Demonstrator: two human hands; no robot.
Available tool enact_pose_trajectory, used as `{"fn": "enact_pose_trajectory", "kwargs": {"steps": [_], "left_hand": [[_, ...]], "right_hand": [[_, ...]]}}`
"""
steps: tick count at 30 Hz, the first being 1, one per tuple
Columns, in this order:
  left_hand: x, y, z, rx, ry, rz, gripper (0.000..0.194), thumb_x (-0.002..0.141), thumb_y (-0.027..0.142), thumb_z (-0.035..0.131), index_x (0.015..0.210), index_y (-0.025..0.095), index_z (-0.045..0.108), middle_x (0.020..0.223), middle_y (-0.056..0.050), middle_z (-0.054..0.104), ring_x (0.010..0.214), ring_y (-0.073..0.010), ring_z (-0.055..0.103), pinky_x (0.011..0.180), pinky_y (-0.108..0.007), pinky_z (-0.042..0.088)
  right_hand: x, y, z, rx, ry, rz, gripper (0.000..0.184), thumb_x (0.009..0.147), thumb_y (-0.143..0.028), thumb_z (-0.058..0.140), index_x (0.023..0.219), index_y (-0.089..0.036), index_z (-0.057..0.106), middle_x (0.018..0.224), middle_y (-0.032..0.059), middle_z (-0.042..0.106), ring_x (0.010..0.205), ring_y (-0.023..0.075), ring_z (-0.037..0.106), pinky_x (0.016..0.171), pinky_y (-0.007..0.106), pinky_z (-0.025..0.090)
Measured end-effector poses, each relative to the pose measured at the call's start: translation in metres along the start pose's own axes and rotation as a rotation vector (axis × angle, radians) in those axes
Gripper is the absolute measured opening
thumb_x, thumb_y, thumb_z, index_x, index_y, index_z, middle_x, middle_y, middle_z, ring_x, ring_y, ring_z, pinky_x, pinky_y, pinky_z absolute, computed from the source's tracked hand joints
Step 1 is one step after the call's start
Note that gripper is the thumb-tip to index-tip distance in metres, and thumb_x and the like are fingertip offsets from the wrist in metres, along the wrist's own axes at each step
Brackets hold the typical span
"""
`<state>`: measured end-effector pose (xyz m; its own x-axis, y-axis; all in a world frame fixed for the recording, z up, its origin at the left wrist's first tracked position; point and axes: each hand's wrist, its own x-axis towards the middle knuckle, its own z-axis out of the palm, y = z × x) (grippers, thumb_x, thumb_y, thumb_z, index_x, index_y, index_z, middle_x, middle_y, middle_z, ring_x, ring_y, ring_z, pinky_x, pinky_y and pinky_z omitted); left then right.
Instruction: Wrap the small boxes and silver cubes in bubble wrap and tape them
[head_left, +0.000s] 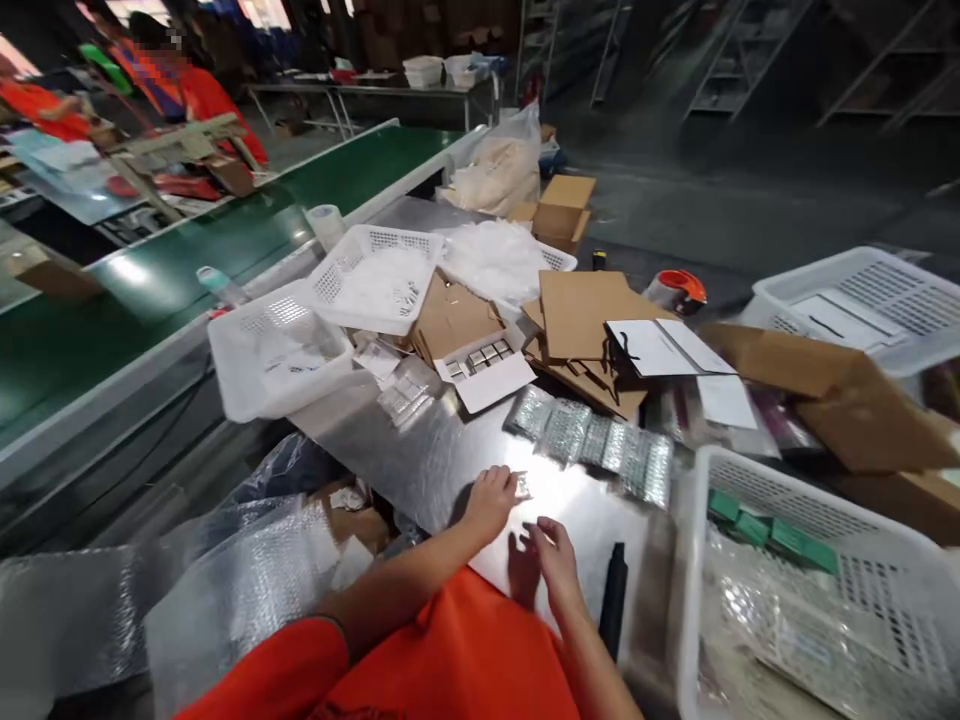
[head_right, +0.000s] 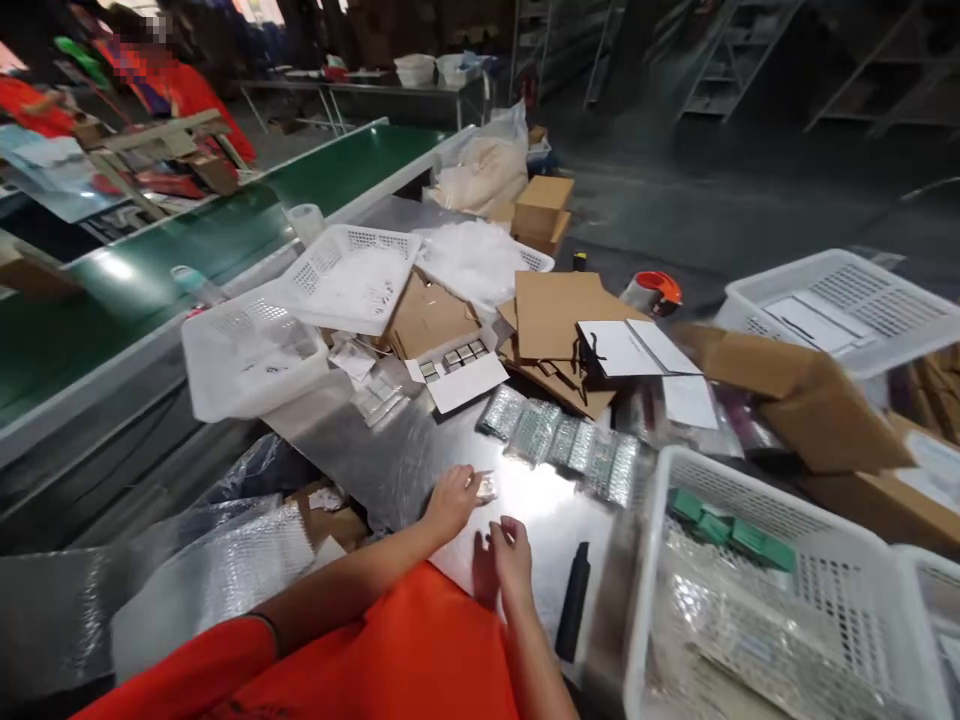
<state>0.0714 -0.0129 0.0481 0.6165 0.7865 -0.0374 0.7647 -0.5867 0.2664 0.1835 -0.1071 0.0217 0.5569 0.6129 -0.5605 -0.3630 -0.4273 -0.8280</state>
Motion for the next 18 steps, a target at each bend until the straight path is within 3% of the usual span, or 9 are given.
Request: {"fn": "enact_pose_trajectory", "kwargs": {"steps": [3,5,9,13,16,18], "left_hand": [[-0.006,-0.002,0.017,0.058,0.180,0.093,0.025,0.095,0.030,0.063,0.114,0.014,0.067,0.093,-0.009,0.064,0.088,-0.0241,0.058,0.080,-0.038,0.048],[-0.009,-0.004,0.023,0.082,0.223,0.093,0.024,0.094,0.023,0.063,0.116,0.014,0.067,0.091,-0.008,0.063,0.086,-0.0239,0.056,0.081,-0.039,0.047],[-0.011,-0.005,0.023,0.190,0.176,0.070,0.029,0.095,0.013,0.053,0.121,0.012,0.066,0.093,-0.011,0.064,0.088,-0.0254,0.055,0.083,-0.041,0.046],[-0.013,0.000,0.017,0.232,0.138,0.064,0.036,0.095,0.012,0.045,0.124,0.011,0.066,0.096,-0.012,0.064,0.089,-0.0263,0.054,0.087,-0.044,0.045],[-0.018,0.000,0.017,0.219,0.134,0.071,0.040,0.091,0.009,0.044,0.125,0.010,0.065,0.097,-0.013,0.063,0.090,-0.0272,0.054,0.087,-0.044,0.044],[-0.019,-0.004,0.022,0.222,0.145,0.088,0.042,0.090,0.006,0.044,0.126,0.010,0.065,0.096,-0.012,0.062,0.089,-0.0268,0.055,0.086,-0.042,0.044]], "right_hand": [[-0.023,-0.017,-0.047,-0.020,0.091,-0.055,0.047,0.052,-0.055,0.079,0.082,-0.022,0.065,0.083,0.0039,0.071,0.072,0.0224,0.069,0.062,0.034,0.056],[-0.039,-0.033,-0.082,-0.059,0.182,-0.130,0.048,0.056,-0.057,0.078,0.086,-0.021,0.067,0.086,0.0046,0.071,0.077,0.0223,0.068,0.067,0.035,0.057],[-0.061,-0.062,-0.160,-0.110,0.482,-0.272,0.052,0.060,-0.060,0.075,0.093,-0.021,0.066,0.091,0.0064,0.071,0.081,0.0228,0.066,0.072,0.037,0.056],[-0.065,-0.077,-0.252,-0.189,0.836,-0.366,0.054,0.061,-0.063,0.069,0.094,-0.021,0.062,0.088,0.0071,0.068,0.078,0.0238,0.064,0.076,0.041,0.053],[-0.062,-0.091,-0.323,-0.345,1.078,-0.329,0.048,0.064,-0.060,0.063,0.091,-0.020,0.060,0.084,0.0094,0.066,0.081,0.0283,0.064,0.082,0.047,0.051],[-0.059,-0.107,-0.363,-0.489,1.189,-0.259,0.043,0.070,-0.052,0.061,0.095,-0.017,0.062,0.090,0.0155,0.067,0.093,0.0354,0.064,0.088,0.053,0.049]]}}
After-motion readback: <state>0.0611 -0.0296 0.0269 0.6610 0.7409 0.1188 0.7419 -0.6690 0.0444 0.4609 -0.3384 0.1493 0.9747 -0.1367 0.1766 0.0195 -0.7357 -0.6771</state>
